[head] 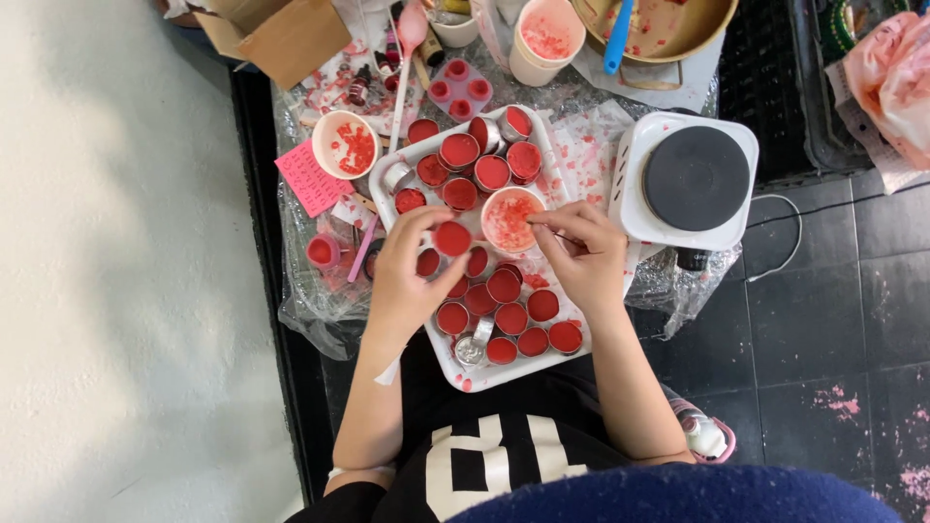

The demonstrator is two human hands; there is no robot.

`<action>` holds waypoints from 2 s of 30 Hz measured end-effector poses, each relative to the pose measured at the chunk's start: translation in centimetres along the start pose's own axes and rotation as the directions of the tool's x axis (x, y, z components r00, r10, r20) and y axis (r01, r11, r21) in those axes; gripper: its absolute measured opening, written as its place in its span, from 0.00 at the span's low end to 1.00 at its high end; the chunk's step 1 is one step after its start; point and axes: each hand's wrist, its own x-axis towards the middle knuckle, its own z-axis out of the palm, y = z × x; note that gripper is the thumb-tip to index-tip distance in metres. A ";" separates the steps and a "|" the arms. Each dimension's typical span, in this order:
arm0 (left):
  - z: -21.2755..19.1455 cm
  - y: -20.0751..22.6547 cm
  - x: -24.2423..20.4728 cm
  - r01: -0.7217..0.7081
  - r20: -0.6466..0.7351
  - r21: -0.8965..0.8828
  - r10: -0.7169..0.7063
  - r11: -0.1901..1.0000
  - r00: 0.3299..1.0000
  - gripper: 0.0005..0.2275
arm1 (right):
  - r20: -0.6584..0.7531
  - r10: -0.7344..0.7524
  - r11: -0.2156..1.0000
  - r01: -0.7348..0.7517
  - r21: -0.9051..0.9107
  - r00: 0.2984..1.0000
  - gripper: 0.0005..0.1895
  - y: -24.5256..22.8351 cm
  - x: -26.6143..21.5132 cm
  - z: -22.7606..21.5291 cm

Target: Inserting wicks into red candle tins on a tray.

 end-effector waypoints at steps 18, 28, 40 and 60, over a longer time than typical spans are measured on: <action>-1.1 -3.2 -4.5 0.150 0.086 0.176 -0.167 0.973 0.982 0.22 | 0.193 -0.247 0.703 0.313 -0.638 0.950 0.11 -3.0 2.4 1.4; -0.7 -6.2 0.1 0.123 -0.163 0.598 -0.030 0.792 0.986 0.24 | 0.296 -0.254 0.776 0.377 -0.507 0.921 0.07 -3.5 1.6 0.8; 0.2 -4.0 -1.4 0.245 -0.048 -0.346 -0.278 0.906 0.959 0.22 | 0.261 -0.260 0.817 0.356 -0.454 0.930 0.10 -3.5 0.6 -0.1; 4.2 0.5 0.7 0.034 0.011 -0.006 -0.034 0.999 0.999 0.20 | 0.135 -0.074 0.992 0.087 -0.095 0.988 0.09 -0.5 -0.6 -0.5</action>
